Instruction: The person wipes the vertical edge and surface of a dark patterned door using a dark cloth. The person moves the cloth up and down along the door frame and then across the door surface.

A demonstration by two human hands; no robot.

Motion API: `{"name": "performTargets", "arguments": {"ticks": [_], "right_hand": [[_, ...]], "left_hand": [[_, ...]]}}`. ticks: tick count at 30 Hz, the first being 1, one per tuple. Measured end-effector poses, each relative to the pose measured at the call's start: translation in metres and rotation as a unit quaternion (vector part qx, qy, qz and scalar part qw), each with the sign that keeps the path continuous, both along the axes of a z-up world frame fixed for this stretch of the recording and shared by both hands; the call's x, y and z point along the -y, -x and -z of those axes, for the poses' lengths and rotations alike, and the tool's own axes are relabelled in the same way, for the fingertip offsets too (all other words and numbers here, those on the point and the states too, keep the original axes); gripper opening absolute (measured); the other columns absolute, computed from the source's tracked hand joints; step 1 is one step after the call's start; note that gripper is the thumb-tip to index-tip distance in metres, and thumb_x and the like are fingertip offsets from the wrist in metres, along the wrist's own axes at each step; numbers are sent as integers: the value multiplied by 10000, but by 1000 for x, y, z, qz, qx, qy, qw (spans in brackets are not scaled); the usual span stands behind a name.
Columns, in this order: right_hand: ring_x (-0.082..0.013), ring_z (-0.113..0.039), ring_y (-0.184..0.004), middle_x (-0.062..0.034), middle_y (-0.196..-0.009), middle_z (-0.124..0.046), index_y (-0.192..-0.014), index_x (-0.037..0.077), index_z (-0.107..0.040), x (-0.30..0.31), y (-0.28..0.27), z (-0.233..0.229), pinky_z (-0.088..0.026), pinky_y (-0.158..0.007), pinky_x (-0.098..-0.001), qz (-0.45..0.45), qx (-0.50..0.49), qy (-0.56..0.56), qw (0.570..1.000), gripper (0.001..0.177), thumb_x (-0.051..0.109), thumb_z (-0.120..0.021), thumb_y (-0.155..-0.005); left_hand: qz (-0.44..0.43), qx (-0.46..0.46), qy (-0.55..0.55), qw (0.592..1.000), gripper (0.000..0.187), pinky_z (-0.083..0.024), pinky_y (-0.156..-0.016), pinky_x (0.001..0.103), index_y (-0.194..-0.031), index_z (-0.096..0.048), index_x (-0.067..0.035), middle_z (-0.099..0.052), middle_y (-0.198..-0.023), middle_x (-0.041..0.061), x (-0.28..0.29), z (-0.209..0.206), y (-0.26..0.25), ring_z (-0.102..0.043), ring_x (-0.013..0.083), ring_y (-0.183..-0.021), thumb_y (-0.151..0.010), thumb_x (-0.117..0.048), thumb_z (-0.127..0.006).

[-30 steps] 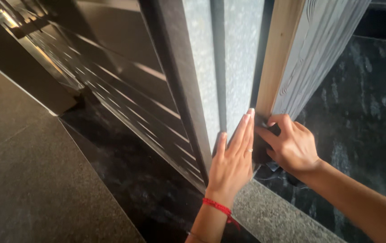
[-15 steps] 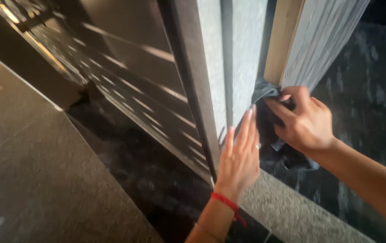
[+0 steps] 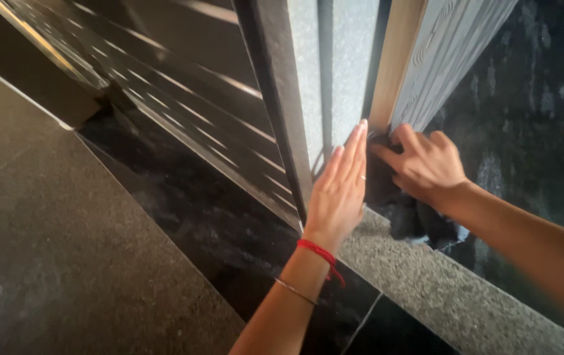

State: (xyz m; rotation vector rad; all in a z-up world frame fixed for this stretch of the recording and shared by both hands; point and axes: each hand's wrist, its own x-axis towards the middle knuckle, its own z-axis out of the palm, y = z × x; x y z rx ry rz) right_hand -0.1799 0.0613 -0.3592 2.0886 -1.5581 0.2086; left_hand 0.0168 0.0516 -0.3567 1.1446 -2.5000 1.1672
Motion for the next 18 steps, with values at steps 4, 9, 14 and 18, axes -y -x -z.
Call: {"name": "performTargets", "arguments": {"ticks": [4, 9, 14, 18], "right_hand": [[-162, -662, -872, 5, -1185, -582, -1274, 305, -705, 5, 15, -27, -489, -717, -358, -1, 48, 105, 993, 616, 259, -854, -678], [-221, -681, -863, -85, -1260, -554, -1379, 352, -607, 13, 3, -1, -554, -718, -369, 59, -8, -65, 996, 795, 376, -863, -627], [-196, -690, -895, -98, -1307, -531, -1464, 358, -507, 13, 2, 43, -556, -724, -358, 59, -30, -182, 981, 800, 335, -813, -725], [-192, -690, -873, -106, -1378, -514, -1427, 332, -540, 16, -5, 62, -530, -727, -339, 72, -64, -195, 976, 701, 281, -763, -765]], "left_hand": [[17, -41, -27, 999, 636, -42, -1269, 389, -1566, -428, -39, -230, -1732, 83, 5, -1, 2, -108, 195, -1601, -982, -290, -451], [21, -57, 14, 998, 664, -33, -1272, 376, -1602, -423, -50, -225, -1726, 58, 13, -2, 3, -104, 183, -1598, -996, -322, -440], [-14, 15, 75, 997, 674, 70, -1250, 425, -1601, -410, -100, -173, -1729, 35, 13, -5, -5, -44, 182, -1589, -979, -361, -405], [-23, 72, 69, 995, 653, 121, -1221, 464, -1556, -453, -113, -145, -1730, 46, 15, -3, -10, -5, 207, -1580, -966, -387, -401]]}}
